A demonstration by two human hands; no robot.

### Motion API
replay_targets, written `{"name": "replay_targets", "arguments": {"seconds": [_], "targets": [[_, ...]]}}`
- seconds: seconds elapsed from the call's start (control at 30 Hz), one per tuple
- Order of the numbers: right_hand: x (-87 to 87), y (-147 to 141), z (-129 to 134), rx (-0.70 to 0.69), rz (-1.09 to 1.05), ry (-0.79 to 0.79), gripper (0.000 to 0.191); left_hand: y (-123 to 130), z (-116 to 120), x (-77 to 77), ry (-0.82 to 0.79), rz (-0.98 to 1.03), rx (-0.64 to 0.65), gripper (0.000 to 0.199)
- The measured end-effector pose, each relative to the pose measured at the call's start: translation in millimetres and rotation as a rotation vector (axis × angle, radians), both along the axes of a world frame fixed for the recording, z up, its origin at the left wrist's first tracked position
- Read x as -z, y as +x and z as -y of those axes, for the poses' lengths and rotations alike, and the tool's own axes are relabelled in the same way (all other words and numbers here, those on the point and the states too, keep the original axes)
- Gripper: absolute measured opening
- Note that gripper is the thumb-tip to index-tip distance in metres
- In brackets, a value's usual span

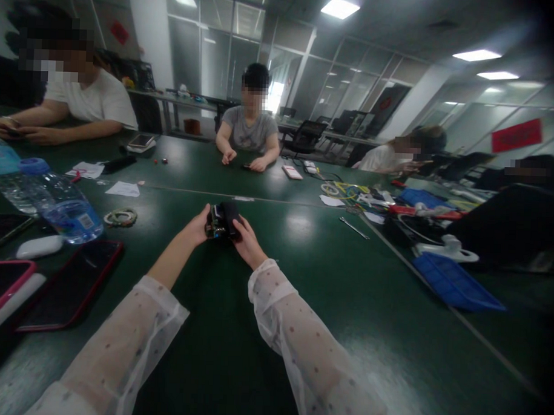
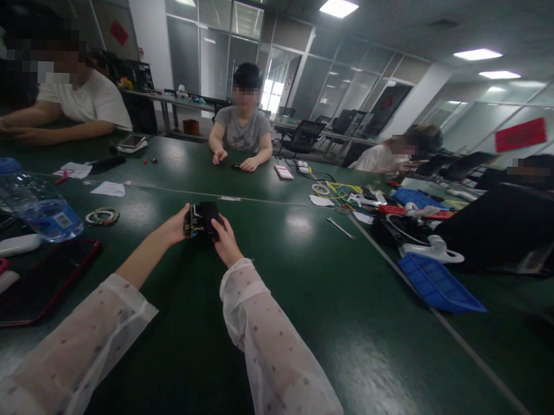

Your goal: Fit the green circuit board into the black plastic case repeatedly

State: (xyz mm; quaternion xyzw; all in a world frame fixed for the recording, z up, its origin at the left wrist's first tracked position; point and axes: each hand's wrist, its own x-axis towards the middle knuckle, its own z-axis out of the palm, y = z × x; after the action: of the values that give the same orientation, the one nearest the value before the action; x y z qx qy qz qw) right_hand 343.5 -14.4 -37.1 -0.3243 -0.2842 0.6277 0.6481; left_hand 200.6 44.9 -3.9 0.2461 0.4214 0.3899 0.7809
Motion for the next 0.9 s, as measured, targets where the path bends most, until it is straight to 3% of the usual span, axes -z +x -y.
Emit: {"name": "replay_targets", "arguments": {"seconds": [0.3, 0.63, 0.73, 0.9], "targets": [[-0.9, -7.9, 4.4, 0.020, 0.206, 0.076, 0.045, 1.7, 0.3, -4.2, -0.044, -0.099, -0.078, 0.038], [3.6, -7.7, 2.4, 0.037, 0.237, 0.094, 0.049, 7.4, 2.6, -5.1, 0.022, -0.187, -0.195, 0.033], [3.8, -7.8, 1.5, 0.039, 0.198, 0.066, 0.045, 7.7, 3.4, -8.4, 0.064, -0.170, -0.166, 0.032], [0.4, -0.1, -3.2, 0.037, -0.017, -0.075, 0.023, 8.1, 4.1, -14.6, 0.186, -0.159, 0.014, 0.031]]}}
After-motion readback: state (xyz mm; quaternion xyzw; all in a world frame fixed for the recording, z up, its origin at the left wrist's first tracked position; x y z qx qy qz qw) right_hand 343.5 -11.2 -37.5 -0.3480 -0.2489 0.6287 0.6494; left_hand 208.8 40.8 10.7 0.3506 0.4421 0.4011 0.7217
